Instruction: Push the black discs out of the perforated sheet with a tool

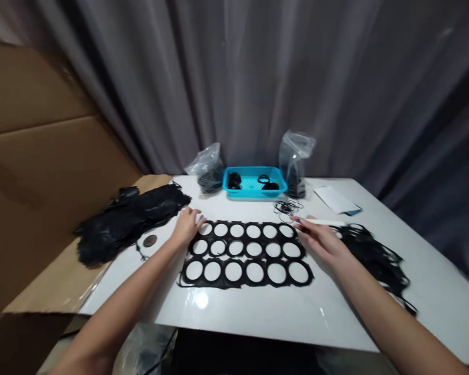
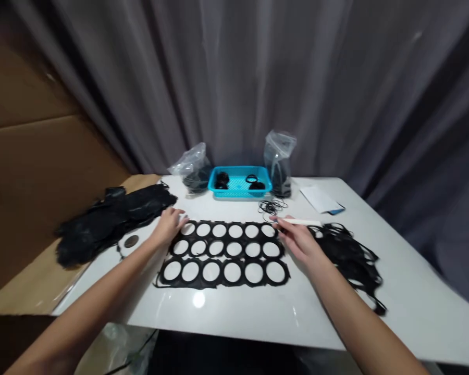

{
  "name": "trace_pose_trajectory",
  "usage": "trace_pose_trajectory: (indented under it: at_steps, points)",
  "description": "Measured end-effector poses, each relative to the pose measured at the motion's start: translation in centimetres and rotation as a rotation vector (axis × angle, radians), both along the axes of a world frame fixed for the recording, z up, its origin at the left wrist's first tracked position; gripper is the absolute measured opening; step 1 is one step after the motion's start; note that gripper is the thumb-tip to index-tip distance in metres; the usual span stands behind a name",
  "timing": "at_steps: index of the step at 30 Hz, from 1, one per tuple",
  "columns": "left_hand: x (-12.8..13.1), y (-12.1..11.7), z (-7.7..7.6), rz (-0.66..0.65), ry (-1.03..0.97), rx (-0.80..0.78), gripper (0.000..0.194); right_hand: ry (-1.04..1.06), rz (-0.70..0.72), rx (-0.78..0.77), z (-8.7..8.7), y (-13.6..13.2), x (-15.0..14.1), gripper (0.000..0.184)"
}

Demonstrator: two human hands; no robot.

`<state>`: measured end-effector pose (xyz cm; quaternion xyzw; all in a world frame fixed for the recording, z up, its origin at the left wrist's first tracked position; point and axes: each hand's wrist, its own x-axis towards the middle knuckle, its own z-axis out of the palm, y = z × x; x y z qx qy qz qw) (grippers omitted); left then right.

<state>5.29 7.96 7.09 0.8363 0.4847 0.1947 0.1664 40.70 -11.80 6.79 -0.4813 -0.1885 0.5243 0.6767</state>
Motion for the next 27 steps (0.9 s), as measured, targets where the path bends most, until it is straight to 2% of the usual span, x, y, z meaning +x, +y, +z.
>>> trace_pose_trajectory:
  at_steps: [3, 7, 10, 13, 19, 23, 25, 27]
  points:
    - [0.7, 1.6, -1.0, -0.016, 0.12, 0.054, 0.029, -0.067, 0.002, -0.08, -1.1, 2.9, 1.0, 0.023]
    - [1.5, 1.9, -1.3, -0.093, 0.26, 0.084, 0.027, -0.201, 0.023, -0.1, -2.9, 5.2, 0.6, 0.026]
    - [1.7, 2.0, -1.4, -0.14, 0.355, 0.066, 0.025, -0.256, 0.021, -0.09, -3.9, 5.7, 0.4, 0.027]
    - [1.4, 2.6, -1.3, -0.132, 0.429, 0.062, 0.026, -0.323, 0.029, -0.076, -4.3, 5.9, 0.6, 0.025]
    - [0.8, 3.5, -0.3, -0.103, 0.474, 0.122, 0.023, -0.703, 0.026, -0.065, -4.3, 6.7, 0.8, 0.02]
    - [2.4, 1.4, 0.6, -0.155, 0.426, 0.215, 0.026, -0.811, 0.042, -0.029, -3.5, 6.3, 0.5, 0.02]
    - [4.1, -0.8, 0.5, -0.231, 0.39, 0.227, 0.027, -0.804, 0.134, -0.013, -3.1, 5.8, 0.1, 0.019]
    - [6.3, -3.4, -0.3, -0.355, 0.352, 0.206, 0.021, -0.819, 0.275, 0.005, -2.8, 5.3, -0.4, 0.017]
